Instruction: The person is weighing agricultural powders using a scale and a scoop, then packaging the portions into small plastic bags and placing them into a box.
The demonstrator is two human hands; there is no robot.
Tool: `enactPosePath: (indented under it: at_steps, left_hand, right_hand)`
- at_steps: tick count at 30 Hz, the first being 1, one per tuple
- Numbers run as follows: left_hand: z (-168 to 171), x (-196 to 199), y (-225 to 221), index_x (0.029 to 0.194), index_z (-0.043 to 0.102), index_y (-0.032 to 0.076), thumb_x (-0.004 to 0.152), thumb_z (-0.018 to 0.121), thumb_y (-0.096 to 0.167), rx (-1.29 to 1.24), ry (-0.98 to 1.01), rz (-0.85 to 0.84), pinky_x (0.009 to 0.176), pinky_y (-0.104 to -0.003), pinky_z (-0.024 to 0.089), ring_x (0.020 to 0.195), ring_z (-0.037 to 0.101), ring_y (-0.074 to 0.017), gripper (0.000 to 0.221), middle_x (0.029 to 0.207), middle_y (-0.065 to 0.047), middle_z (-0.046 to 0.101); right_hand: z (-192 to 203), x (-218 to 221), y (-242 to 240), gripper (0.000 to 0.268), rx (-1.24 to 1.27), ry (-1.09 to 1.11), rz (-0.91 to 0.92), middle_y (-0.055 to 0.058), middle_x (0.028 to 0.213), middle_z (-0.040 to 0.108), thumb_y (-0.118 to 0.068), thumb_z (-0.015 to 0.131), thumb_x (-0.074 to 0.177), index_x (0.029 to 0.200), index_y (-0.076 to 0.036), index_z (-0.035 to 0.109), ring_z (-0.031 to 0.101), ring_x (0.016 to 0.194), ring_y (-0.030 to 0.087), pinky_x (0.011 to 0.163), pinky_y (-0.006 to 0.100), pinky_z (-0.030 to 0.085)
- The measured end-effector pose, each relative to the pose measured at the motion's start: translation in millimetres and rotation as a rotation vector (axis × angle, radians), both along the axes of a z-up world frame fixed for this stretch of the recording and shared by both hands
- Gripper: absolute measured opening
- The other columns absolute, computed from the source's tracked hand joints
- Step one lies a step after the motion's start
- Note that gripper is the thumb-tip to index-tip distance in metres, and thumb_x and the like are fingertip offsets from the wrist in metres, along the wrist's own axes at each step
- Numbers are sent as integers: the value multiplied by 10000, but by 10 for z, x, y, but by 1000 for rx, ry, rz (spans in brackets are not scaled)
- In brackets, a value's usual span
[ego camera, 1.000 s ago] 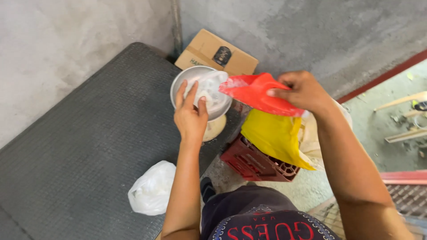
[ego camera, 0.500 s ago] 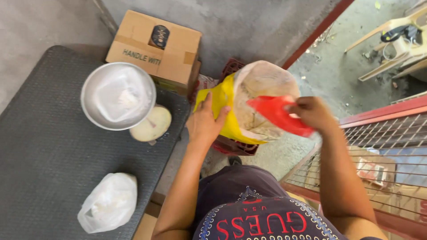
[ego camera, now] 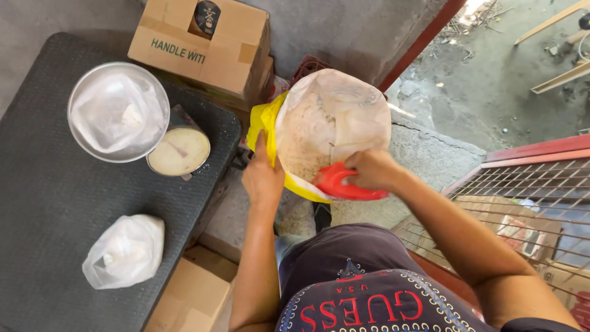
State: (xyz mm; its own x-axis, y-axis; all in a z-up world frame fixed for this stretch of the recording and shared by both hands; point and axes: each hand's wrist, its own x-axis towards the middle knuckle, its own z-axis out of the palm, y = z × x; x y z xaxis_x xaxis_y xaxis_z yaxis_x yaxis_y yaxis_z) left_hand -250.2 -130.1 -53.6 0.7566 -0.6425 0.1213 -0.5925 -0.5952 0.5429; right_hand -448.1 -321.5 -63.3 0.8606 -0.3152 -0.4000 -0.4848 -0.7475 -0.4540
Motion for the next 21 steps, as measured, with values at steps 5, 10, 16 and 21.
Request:
enactPosePath:
  at_steps: [5,10,16,21]
  left_hand:
    - [-80,83,120,1484,500,102,858,725,164,-85,-118,54,666,-508,568,806,721,-410,668,1069,-235,733]
    - [13,26,137,1414,587,114,861,731,189,-44,-136,82,695,-505,576,828,724,-400,577,1071,-207,739]
    - [31,-50,56,1136,701,77,886,739,315,48,-90,136,649,-507,565,785,715,-403,348,954,-186,742]
    - [-276,140,-188,908,722,44,910,721,310,24,-128,141,662,-533,553,779,705,-424,266,883,-202,735]
  right_hand:
    - [483,293,-149,283,-134,-50,-61,134,902,745,-360,792,815,955,-114,770,709,809,313,795,447,545]
    - [243,259,-156,281,-328,-351,-214,120,957,726,-358,829,797,980,-147,796,704,917,321,804,445,551]
    - [-30,-112,-537,336,-442,-546,-585,191,1394,584,-367,888,739,990,-150,837,686,1000,358,812,437,557]
    - [-442,90,-967,387,-130,-307,-657,131,1053,722,-426,882,770,1030,-149,808,711,942,301,865,420,562]
